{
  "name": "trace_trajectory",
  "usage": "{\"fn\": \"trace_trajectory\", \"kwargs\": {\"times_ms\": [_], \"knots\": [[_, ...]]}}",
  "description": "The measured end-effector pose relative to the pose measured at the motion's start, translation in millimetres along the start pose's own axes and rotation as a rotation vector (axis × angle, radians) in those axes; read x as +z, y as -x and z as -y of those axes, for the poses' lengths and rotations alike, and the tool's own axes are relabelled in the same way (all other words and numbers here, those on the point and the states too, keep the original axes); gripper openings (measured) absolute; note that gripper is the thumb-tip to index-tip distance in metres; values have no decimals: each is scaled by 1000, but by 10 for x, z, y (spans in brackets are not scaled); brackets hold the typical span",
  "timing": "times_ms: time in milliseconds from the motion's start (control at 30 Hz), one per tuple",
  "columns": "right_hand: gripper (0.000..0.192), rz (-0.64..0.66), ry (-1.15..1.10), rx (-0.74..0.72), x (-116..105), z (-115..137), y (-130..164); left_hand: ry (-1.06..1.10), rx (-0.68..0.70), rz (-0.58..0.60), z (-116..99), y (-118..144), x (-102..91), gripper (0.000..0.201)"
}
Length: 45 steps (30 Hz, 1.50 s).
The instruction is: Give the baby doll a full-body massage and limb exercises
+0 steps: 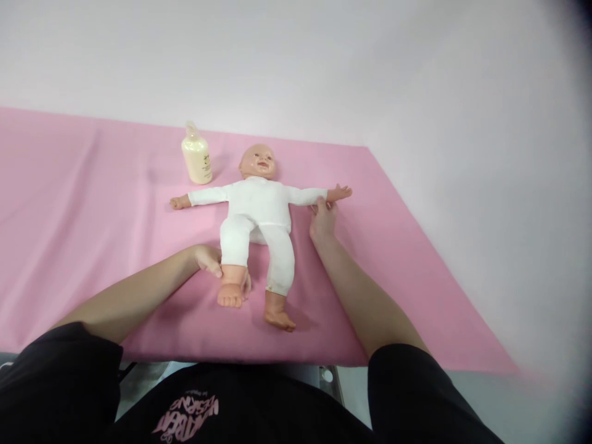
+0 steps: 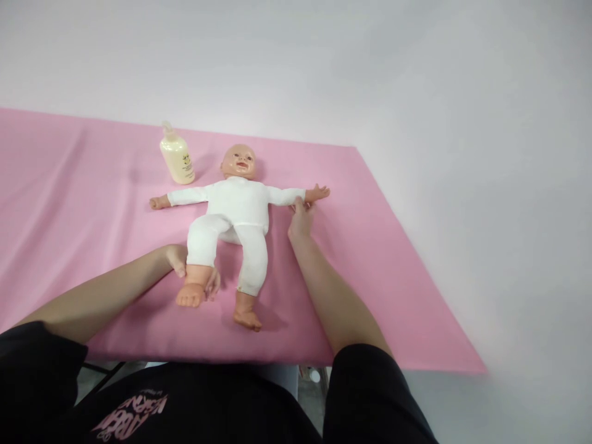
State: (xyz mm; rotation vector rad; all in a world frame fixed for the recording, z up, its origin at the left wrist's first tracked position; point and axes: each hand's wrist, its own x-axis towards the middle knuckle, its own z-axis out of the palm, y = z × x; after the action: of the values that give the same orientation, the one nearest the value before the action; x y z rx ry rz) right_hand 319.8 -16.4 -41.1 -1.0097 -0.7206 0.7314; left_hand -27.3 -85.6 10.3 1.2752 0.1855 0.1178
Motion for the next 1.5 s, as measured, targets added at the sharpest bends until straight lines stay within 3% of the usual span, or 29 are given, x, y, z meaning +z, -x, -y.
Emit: {"fn": "trace_trajectory", "kwargs": {"times_ms": [67,100,233,367,600,833,1133,1267,1500], "knots": [[51,8,44,-66,8,20,18,79,-12,219,-3,-10,34,60],[52,26,72,-118,17,38,32,135,18,265,-2,-16,43,62],[57,132,209,-360,96,141,150,328,222,35,-7,-45,35,62],[54,254,369,-561,193,230,354,481,273,-182,-35,-70,3,58],[32,527,670,-894,258,356,528,602,274,-270,4,-138,5,50],[30,584,815,-934,273,380,536,560,201,-292,39,-196,28,57],[28,566,742,-791,316,377,547,516,190,-238,91,-187,-20,61],[35,478,612,-681,293,388,539,429,123,-86,26,-128,63,59],[58,190,290,-424,207,261,310,147,-155,271,-149,-12,182,65]]}}
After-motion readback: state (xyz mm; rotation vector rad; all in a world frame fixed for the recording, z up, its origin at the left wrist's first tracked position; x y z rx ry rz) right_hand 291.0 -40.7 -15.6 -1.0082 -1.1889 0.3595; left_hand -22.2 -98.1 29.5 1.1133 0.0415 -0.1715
